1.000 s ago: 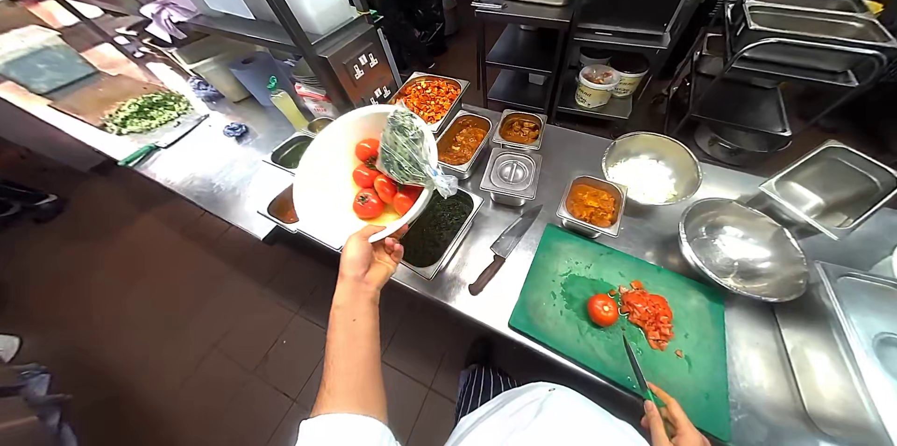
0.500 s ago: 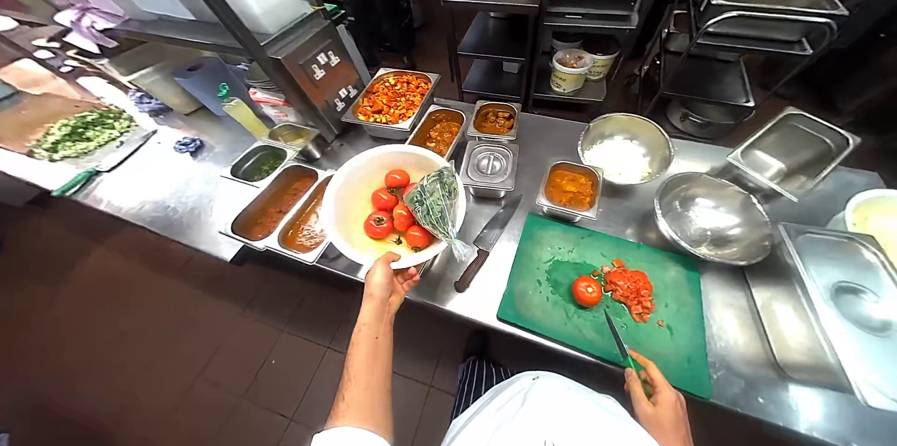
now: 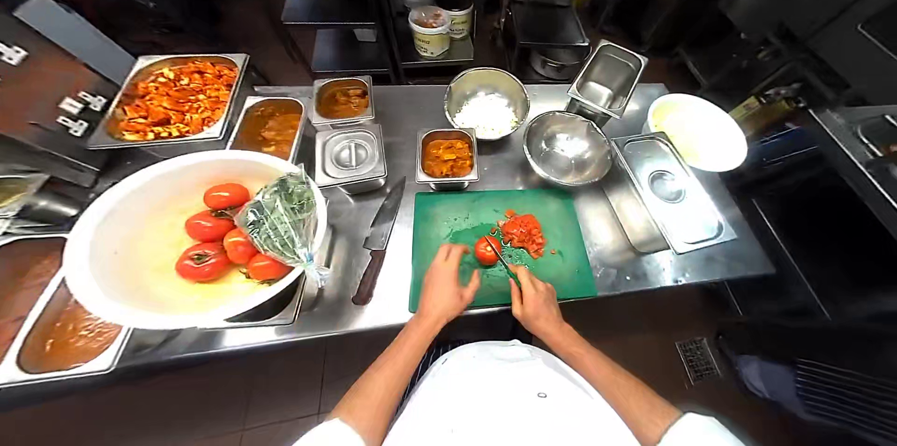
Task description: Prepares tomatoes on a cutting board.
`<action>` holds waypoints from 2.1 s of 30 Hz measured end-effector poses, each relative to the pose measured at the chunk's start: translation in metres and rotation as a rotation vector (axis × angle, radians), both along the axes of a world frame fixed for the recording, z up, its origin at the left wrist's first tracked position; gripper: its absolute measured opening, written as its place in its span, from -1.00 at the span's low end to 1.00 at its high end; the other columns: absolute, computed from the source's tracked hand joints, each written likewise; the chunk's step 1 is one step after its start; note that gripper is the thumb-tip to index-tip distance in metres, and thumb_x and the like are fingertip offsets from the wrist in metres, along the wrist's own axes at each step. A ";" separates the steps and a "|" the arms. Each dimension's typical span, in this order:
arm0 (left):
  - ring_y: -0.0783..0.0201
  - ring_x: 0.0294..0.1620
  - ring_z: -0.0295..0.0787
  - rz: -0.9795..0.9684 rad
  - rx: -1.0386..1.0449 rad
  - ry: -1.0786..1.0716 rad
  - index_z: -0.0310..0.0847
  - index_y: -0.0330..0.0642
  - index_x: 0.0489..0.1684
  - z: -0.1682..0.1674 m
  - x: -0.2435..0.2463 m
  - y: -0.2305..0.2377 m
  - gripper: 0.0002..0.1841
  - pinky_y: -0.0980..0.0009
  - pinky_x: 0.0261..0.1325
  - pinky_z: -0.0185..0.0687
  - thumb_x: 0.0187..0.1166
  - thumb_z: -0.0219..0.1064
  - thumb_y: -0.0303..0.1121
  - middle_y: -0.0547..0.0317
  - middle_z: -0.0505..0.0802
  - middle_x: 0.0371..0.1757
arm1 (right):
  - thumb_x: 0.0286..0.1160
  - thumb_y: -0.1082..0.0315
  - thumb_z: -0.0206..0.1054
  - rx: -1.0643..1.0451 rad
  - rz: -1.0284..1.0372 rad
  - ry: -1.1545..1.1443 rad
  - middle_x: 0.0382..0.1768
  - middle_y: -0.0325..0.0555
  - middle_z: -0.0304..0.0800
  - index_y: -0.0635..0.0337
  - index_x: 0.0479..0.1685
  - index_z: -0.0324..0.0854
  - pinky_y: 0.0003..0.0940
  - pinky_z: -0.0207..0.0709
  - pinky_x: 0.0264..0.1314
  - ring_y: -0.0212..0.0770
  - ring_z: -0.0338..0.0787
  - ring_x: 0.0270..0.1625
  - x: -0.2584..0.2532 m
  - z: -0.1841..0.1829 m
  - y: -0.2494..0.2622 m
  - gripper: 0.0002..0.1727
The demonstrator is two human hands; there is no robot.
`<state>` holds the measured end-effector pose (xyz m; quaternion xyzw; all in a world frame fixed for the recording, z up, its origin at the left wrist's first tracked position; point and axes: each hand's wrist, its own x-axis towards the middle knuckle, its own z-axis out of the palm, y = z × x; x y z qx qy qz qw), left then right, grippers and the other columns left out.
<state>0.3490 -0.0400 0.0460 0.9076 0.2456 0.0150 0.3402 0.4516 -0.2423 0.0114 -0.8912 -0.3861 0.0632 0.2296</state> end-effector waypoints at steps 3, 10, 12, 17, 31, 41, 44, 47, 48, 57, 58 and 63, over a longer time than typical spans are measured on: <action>-0.01 0.38 0.69 -0.148 0.097 0.003 0.59 -0.01 0.48 -0.032 0.045 -0.006 -0.43 0.02 0.37 0.71 0.43 0.50 -0.15 -0.01 0.64 0.47 | 0.66 0.25 0.13 -0.133 0.010 -0.048 -0.11 -0.05 0.89 0.11 0.28 0.69 0.00 0.76 -0.28 0.00 0.91 -0.27 0.003 0.000 0.015 -0.64; 0.05 0.28 0.76 -0.152 0.125 -0.089 0.75 -0.02 0.21 -0.051 0.054 0.000 -0.62 0.05 0.29 0.76 0.43 0.53 -0.21 0.04 0.71 0.39 | 0.52 0.36 0.20 -0.220 0.099 -0.090 -0.13 -0.02 0.83 0.06 0.23 0.67 0.00 0.72 -0.38 0.00 0.87 -0.31 0.019 -0.005 0.034 -0.66; 0.07 0.25 0.78 -0.141 0.111 -0.099 0.76 0.00 0.18 -0.052 0.055 0.002 -0.63 0.05 0.23 0.79 0.41 0.55 -0.20 0.06 0.72 0.38 | 0.49 0.38 0.22 -0.296 0.111 -0.049 -0.08 -0.01 0.82 0.02 0.26 0.65 0.02 0.72 -0.35 0.03 0.87 -0.28 0.022 -0.001 0.041 -0.64; 0.05 0.18 0.81 -0.103 0.038 -0.064 0.74 0.02 0.23 -0.045 0.063 0.008 -0.58 -0.02 0.14 0.81 0.37 0.58 -0.20 0.07 0.72 0.37 | 0.53 0.39 0.16 -0.455 0.122 0.091 0.04 0.08 0.81 -0.06 0.49 0.54 0.13 0.73 -0.23 0.14 0.88 -0.20 0.013 -0.001 0.005 -0.50; -0.16 0.12 0.84 0.067 -0.079 0.384 0.73 -0.10 0.21 -0.023 0.036 0.019 -0.44 -0.28 0.18 0.68 0.76 0.06 0.19 -0.14 0.88 0.06 | 0.72 0.19 0.15 0.003 -0.302 0.643 -0.28 -0.11 0.76 0.07 0.31 0.54 -0.02 0.70 -0.05 -0.10 0.80 -0.21 -0.015 -0.014 -0.030 -0.68; 0.10 0.14 0.85 -0.008 0.023 0.116 0.86 -0.03 0.10 -0.035 0.019 -0.001 -0.80 -0.03 0.30 0.73 0.63 0.41 -0.33 0.11 0.89 0.11 | 0.73 0.27 0.18 0.164 -0.358 0.704 -0.28 -0.07 0.75 0.08 0.29 0.56 0.00 0.70 -0.13 -0.09 0.79 -0.25 -0.012 -0.023 0.037 -0.73; 0.11 0.12 0.86 0.004 0.059 0.111 0.89 -0.03 0.05 -0.036 0.019 -0.003 -0.82 -0.02 0.28 0.74 0.61 0.42 -0.32 0.13 0.91 0.07 | 0.71 0.29 0.19 0.143 -0.325 0.711 -0.26 -0.07 0.77 0.07 0.25 0.58 -0.02 0.70 -0.10 -0.10 0.80 -0.22 -0.020 -0.019 0.036 -0.75; 0.11 0.15 0.85 0.020 0.077 0.127 0.90 -0.02 0.03 -0.034 0.021 -0.005 -0.82 -0.03 0.30 0.73 0.61 0.42 -0.30 0.14 0.91 0.07 | 0.70 0.29 0.20 0.098 -0.234 0.750 -0.33 -0.11 0.75 0.07 0.21 0.59 -0.06 0.69 -0.12 -0.13 0.78 -0.26 -0.032 -0.014 0.025 -0.76; 0.11 0.14 0.85 0.025 0.085 0.130 0.91 -0.02 0.02 -0.034 0.021 -0.006 -0.82 -0.02 0.29 0.73 0.61 0.42 -0.30 0.14 0.91 0.05 | 0.70 0.28 0.20 0.078 -0.210 0.763 -0.33 -0.12 0.75 0.05 0.21 0.59 -0.07 0.68 -0.10 -0.14 0.78 -0.25 -0.032 -0.012 0.020 -0.77; 0.16 0.13 0.86 -0.006 -0.042 0.107 0.75 0.02 0.35 -0.039 0.016 0.000 -0.54 0.01 0.29 0.76 0.43 0.59 -0.30 0.11 0.88 0.16 | 0.70 0.29 0.21 0.140 -0.396 0.756 -0.32 -0.13 0.77 0.06 0.27 0.58 -0.05 0.69 -0.12 -0.14 0.79 -0.26 -0.019 -0.019 -0.003 -0.73; 0.15 0.14 0.86 -0.006 -0.037 0.111 0.75 0.03 0.36 -0.040 0.016 -0.001 -0.53 0.01 0.31 0.75 0.43 0.60 -0.30 0.11 0.89 0.16 | 0.70 0.29 0.21 0.130 -0.398 0.761 -0.30 -0.11 0.78 0.07 0.27 0.58 -0.02 0.70 -0.10 -0.11 0.80 -0.23 -0.016 -0.021 0.006 -0.73; 0.14 0.22 0.84 0.002 0.013 0.122 0.82 0.03 0.29 -0.039 0.018 -0.003 -0.60 -0.02 0.39 0.71 0.46 0.59 -0.26 0.14 0.90 0.18 | 0.68 0.30 0.20 0.119 -0.378 0.736 -0.29 -0.07 0.76 0.07 0.22 0.57 0.04 0.68 -0.11 -0.05 0.80 -0.20 -0.015 -0.023 0.027 -0.76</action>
